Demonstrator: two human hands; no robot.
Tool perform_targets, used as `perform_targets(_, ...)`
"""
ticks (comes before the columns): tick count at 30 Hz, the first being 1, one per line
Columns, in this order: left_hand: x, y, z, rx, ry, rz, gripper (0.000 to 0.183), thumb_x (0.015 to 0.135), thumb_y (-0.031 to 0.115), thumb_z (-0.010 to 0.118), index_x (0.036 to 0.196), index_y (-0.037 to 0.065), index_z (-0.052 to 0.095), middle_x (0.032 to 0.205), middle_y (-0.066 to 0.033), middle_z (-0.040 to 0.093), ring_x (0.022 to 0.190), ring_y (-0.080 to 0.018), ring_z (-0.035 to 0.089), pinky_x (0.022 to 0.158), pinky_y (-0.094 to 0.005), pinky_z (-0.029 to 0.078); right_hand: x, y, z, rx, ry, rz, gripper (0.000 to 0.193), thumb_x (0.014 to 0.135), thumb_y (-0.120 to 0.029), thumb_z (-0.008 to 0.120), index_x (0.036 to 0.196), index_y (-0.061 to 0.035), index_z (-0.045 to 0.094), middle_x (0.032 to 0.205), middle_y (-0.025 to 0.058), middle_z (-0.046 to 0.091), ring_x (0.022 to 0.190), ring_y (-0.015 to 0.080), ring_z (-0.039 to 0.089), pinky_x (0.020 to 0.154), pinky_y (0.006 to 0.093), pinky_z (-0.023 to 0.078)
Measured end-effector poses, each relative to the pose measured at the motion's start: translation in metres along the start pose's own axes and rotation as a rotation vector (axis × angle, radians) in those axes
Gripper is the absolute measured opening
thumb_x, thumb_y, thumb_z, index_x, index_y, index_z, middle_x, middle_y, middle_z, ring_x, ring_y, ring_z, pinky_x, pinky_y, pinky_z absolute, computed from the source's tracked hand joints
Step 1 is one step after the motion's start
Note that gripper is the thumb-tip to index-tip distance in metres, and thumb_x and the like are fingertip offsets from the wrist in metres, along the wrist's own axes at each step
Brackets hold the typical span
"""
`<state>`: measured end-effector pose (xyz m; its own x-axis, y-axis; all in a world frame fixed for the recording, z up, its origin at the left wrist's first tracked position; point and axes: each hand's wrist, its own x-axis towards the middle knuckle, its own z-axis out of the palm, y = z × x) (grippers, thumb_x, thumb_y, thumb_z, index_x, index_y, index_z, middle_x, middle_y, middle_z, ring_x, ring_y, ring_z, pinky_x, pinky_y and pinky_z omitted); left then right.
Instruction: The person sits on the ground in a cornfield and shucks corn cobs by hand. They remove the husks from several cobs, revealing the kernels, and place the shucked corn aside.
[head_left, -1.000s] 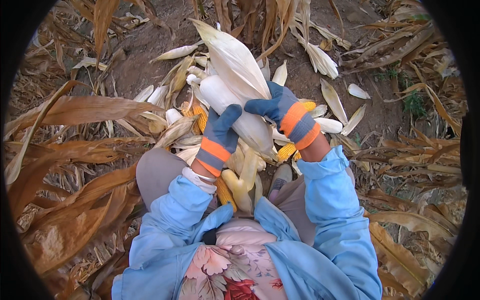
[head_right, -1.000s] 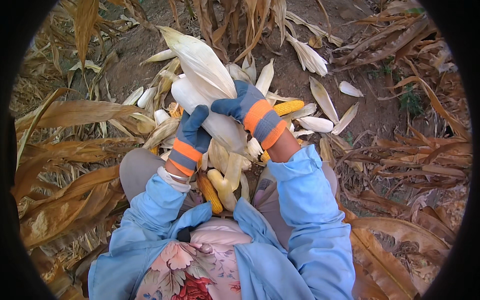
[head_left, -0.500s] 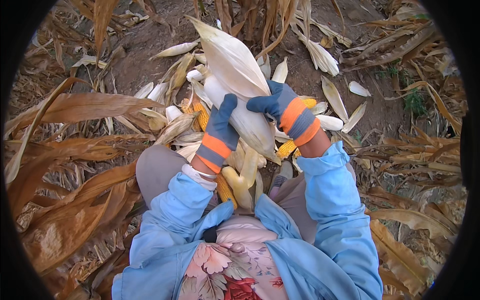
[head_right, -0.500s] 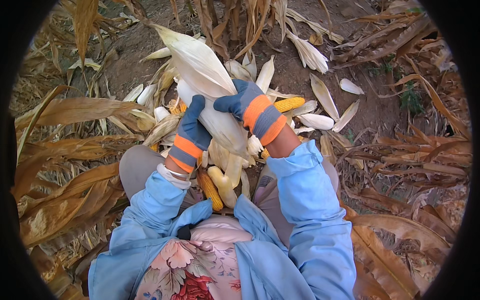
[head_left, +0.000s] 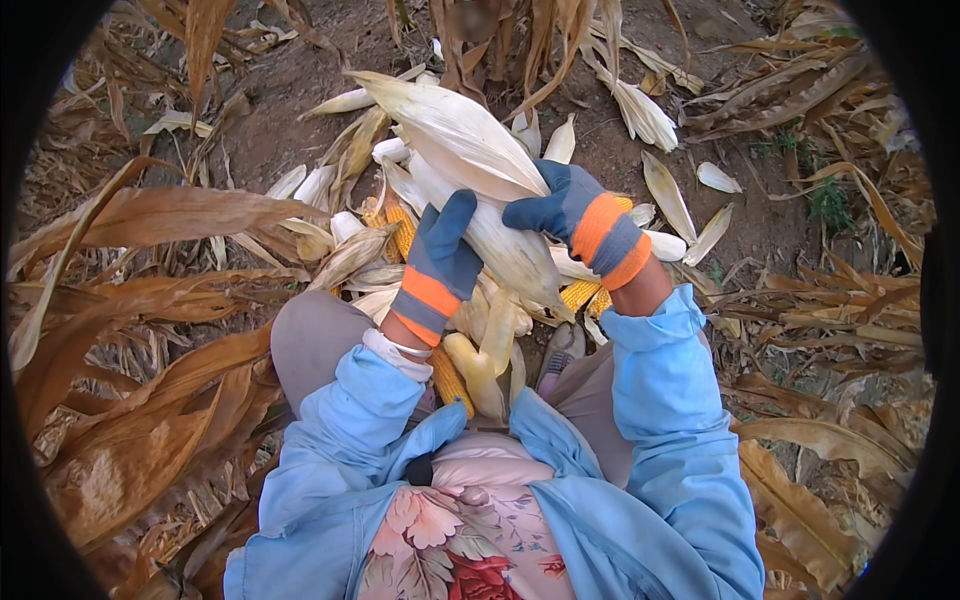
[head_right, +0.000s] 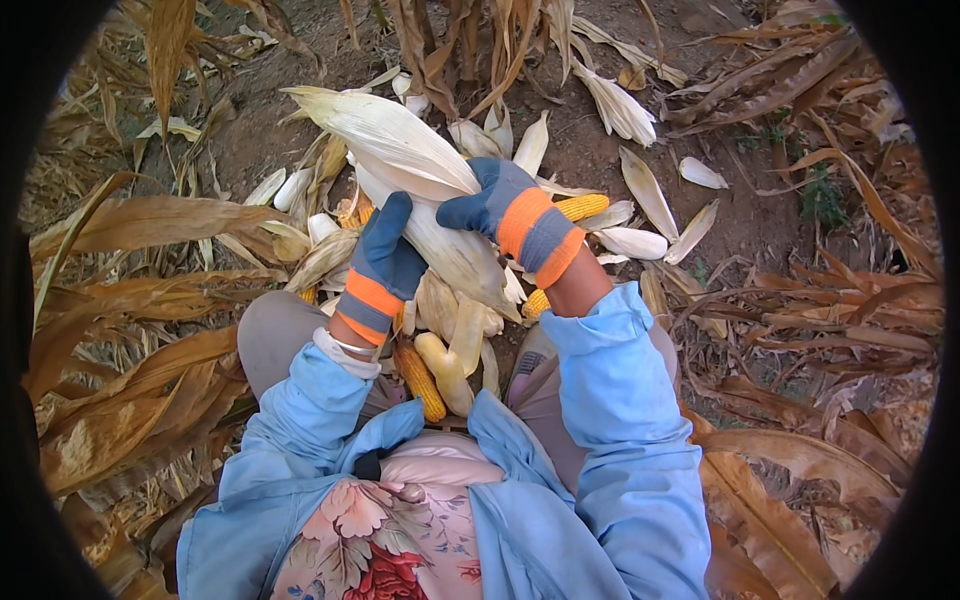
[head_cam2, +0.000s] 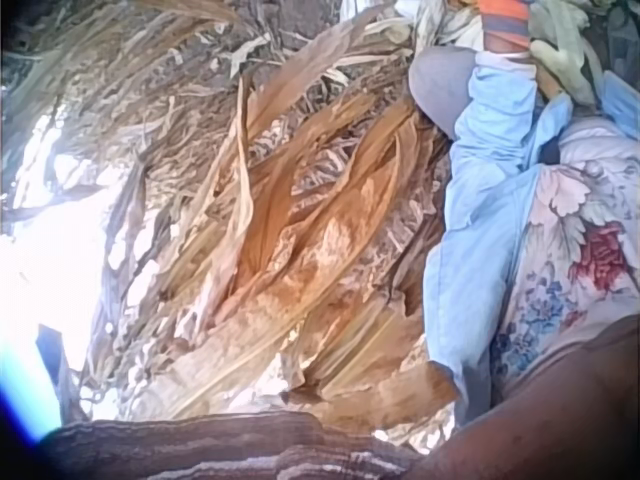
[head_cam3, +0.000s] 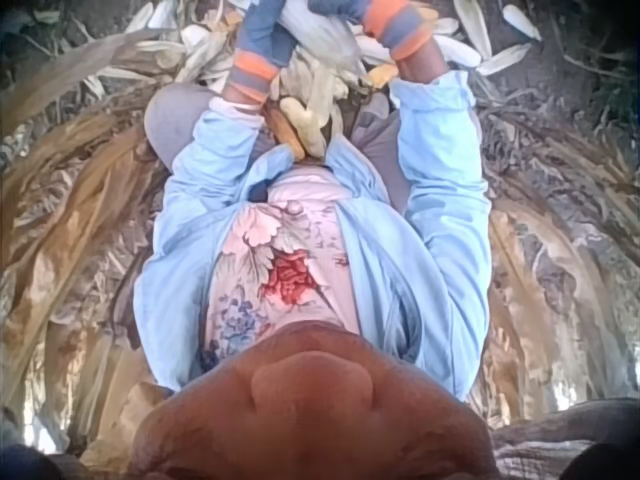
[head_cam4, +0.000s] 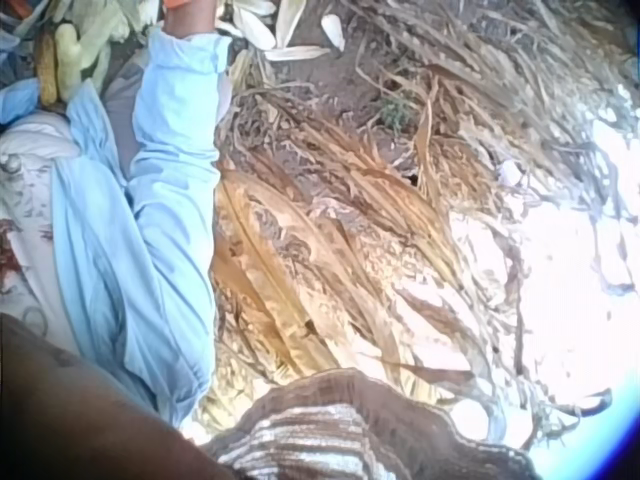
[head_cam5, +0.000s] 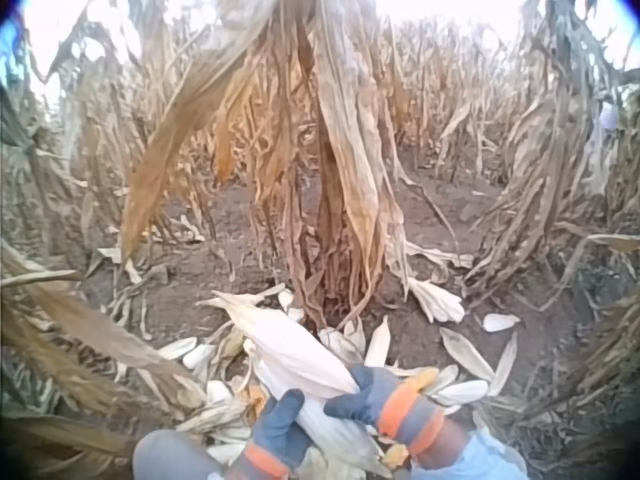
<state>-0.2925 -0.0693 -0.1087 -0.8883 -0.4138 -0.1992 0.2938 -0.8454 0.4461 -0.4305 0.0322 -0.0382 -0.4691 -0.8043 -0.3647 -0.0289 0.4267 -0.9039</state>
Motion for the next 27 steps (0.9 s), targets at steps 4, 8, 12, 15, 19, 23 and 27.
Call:
perform_targets(4,0.0,-0.001,0.003,0.092,0.045,0.055,0.05,0.081,0.019,0.066,0.123,0.004,0.042,0.115,-0.0105,0.052,0.103,-0.0229,0.053,0.089,-0.039,0.045,-0.001,0.001,-0.002,0.105,-0.049,0.072,0.042,0.065,-0.017,0.073,0.103,-0.0016,0.062,0.083,0.0035,0.063,0.067,0.009,0.056,0.059,0.0229,0.045)
perform_targets(8,-0.003,0.002,0.01,0.143,0.095,0.084,0.05,0.08,0.018,0.067,0.121,0.002,0.044,0.111,-0.0098,0.055,0.098,-0.0219,0.056,0.086,-0.0368,0.047,-0.01,-0.009,0.0,0.288,-0.074,0.099,0.039,0.068,-0.016,0.072,0.102,-0.0006,0.062,0.077,0.0028,0.061,0.059,0.0064,0.053,0.05,0.0196,0.04)
perform_targets(12,-0.003,0.002,0.006,0.12,0.099,0.065,0.051,0.079,0.017,0.067,0.122,0.002,0.044,0.11,-0.01,0.055,0.097,-0.0218,0.056,0.084,-0.0359,0.048,-0.004,0.004,-0.001,0.386,-0.149,0.147,0.036,0.07,-0.015,0.07,0.101,0.0004,0.062,0.075,0.0026,0.06,0.056,0.0061,0.052,0.046,0.0185,0.037)
perform_targets(15,-0.004,0.002,0.004,0.116,0.089,0.085,0.052,0.078,0.017,0.068,0.122,0.002,0.044,0.109,-0.0103,0.055,0.097,-0.0219,0.056,0.084,-0.0355,0.048,-0.009,-0.004,0.005,0.407,-0.171,0.074,0.041,0.068,-0.018,0.072,0.103,-0.0003,0.062,0.076,0.0023,0.06,0.058,0.0067,0.052,0.049,0.0197,0.039)
perform_targets(19,-0.004,0.003,0.004,0.132,0.094,0.087,0.053,0.077,0.018,0.069,0.121,0.002,0.044,0.109,-0.0108,0.055,0.097,-0.0225,0.056,0.084,-0.0359,0.049,-0.007,-0.003,0.008,0.067,-0.084,0.003,0.048,0.064,-0.021,0.075,0.105,-0.0007,0.062,0.081,0.0037,0.062,0.066,0.0097,0.054,0.058,0.0233,0.043)
perform_targets(23,-0.003,0.002,-0.003,0.156,0.101,0.056,0.058,0.076,0.021,0.071,0.123,0.002,0.042,0.112,-0.0114,0.053,0.098,-0.0238,0.056,0.084,-0.0368,0.049,-0.004,0.001,0.008,-0.004,-0.085,0.02,0.047,0.063,-0.021,0.075,0.103,-0.0005,0.062,0.081,0.0037,0.062,0.066,0.0102,0.054,0.059,0.0231,0.043)
perform_targets(27,-0.001,0.001,-0.003,0.082,0.085,-0.006,0.063,0.076,0.028,0.072,0.125,0.004,0.04,0.115,-0.0124,0.052,0.101,-0.0252,0.055,0.086,-0.038,0.048,-0.01,-0.007,0.008,0.251,-0.097,0.071,0.04,0.066,-0.016,0.073,0.101,0.0002,0.063,0.076,0.0021,0.06,0.058,0.0078,0.051,0.051,0.0193,0.04)
